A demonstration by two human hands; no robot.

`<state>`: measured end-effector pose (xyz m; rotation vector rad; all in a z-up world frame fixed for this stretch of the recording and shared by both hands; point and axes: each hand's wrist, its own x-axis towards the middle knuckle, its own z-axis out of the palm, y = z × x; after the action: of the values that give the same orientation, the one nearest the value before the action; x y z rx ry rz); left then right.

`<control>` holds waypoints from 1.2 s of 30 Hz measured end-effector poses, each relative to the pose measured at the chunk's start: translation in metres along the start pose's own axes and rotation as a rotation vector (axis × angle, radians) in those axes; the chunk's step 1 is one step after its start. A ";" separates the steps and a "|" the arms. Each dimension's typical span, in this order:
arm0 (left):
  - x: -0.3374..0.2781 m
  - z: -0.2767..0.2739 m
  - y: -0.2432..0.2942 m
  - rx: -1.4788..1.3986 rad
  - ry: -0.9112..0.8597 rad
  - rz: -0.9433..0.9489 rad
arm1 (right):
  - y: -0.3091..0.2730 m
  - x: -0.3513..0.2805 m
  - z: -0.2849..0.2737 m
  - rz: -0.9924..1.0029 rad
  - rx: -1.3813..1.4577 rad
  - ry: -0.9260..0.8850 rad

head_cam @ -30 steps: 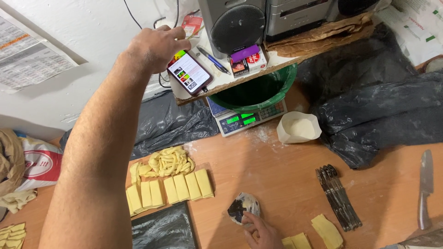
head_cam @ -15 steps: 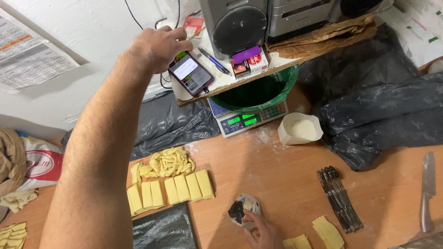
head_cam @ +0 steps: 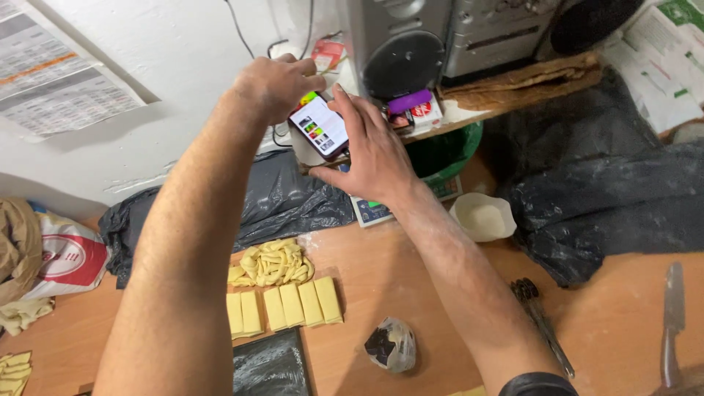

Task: The recorder is folding dough into shapes and arranging them onto a greased baking tray.

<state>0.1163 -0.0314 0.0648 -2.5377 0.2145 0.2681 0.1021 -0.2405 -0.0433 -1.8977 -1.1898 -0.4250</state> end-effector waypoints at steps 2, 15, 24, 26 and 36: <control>0.001 0.002 -0.002 -0.020 0.011 0.000 | 0.002 0.013 0.010 -0.013 0.053 -0.021; 0.004 0.006 0.001 0.055 0.024 0.014 | 0.007 0.019 0.022 0.090 -0.074 -0.104; 0.005 0.005 0.001 0.059 0.007 0.010 | 0.010 0.018 0.024 0.088 -0.062 -0.087; 0.006 0.004 0.002 0.063 -0.001 0.004 | 0.011 0.017 0.024 0.089 -0.068 -0.092; -0.001 0.016 -0.008 -0.003 0.095 0.026 | 0.016 -0.003 -0.002 -0.023 0.057 0.135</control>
<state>0.1146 -0.0156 0.0559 -2.5548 0.2847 0.1581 0.1146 -0.2469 -0.0512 -1.7796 -1.1235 -0.5178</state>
